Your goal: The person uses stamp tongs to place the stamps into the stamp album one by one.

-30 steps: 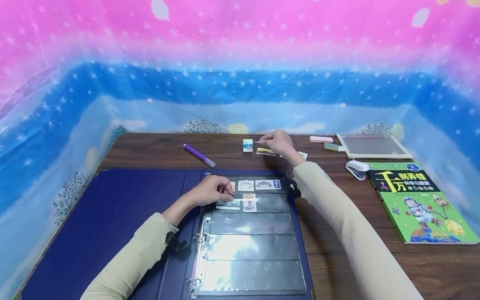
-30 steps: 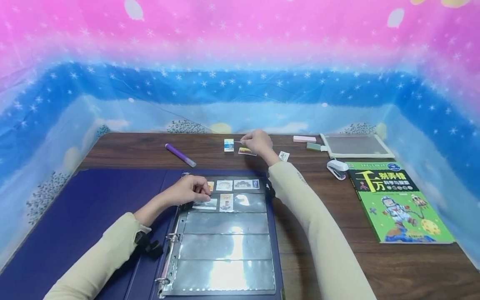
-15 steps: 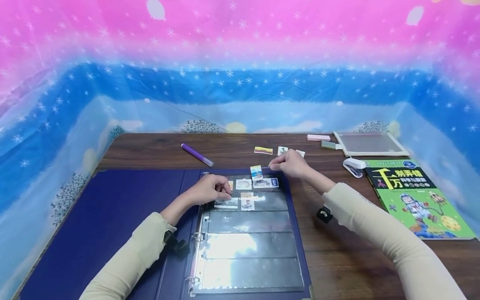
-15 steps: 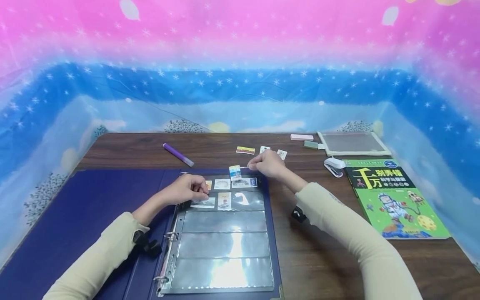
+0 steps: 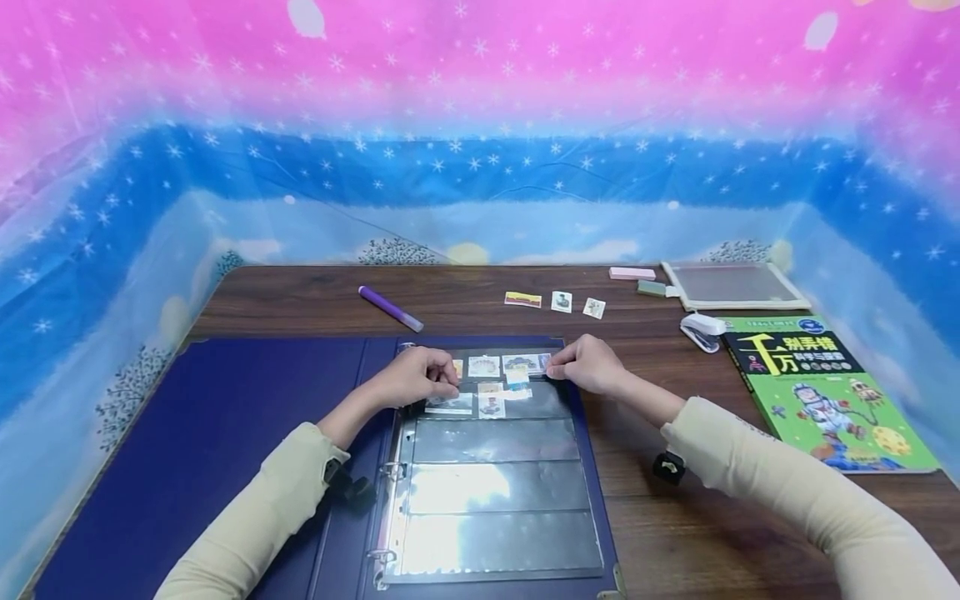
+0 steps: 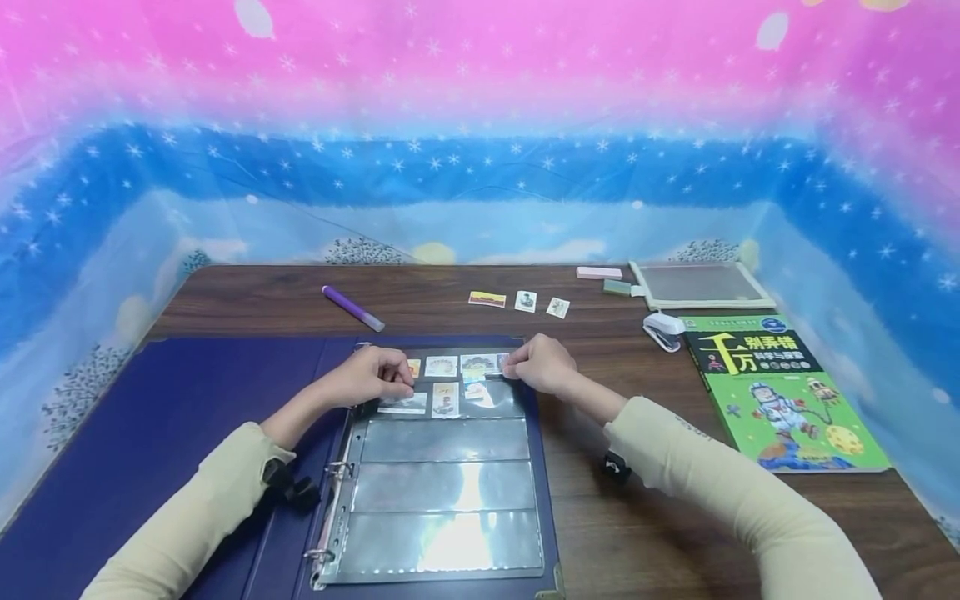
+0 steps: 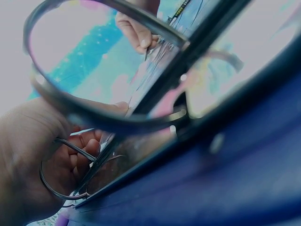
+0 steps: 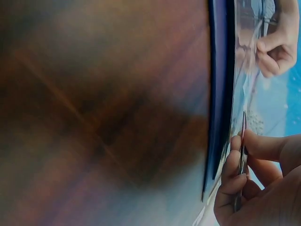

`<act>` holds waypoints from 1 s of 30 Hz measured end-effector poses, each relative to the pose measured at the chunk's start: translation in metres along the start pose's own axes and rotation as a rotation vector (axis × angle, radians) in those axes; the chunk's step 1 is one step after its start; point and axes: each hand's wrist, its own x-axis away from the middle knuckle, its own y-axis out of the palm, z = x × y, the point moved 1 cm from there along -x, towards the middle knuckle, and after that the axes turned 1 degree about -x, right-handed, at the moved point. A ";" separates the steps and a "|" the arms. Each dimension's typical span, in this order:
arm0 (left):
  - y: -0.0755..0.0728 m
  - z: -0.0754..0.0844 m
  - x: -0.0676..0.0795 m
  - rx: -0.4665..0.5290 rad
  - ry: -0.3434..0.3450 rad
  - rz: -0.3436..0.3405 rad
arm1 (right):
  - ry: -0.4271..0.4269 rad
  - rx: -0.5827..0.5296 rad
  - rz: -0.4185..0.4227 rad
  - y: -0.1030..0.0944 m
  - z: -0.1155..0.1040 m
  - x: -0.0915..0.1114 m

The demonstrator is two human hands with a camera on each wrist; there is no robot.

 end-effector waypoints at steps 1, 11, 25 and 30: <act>0.000 0.000 0.000 0.000 0.000 0.000 | 0.004 0.007 0.005 0.001 0.000 0.002; 0.000 0.002 -0.001 0.005 0.011 0.002 | -0.102 0.094 -0.006 -0.001 0.001 0.006; -0.001 0.000 0.002 0.027 0.051 -0.004 | -0.287 0.090 -0.285 -0.014 0.002 -0.020; 0.000 -0.001 0.000 0.031 0.043 -0.009 | -0.293 0.091 -0.327 -0.017 0.001 -0.026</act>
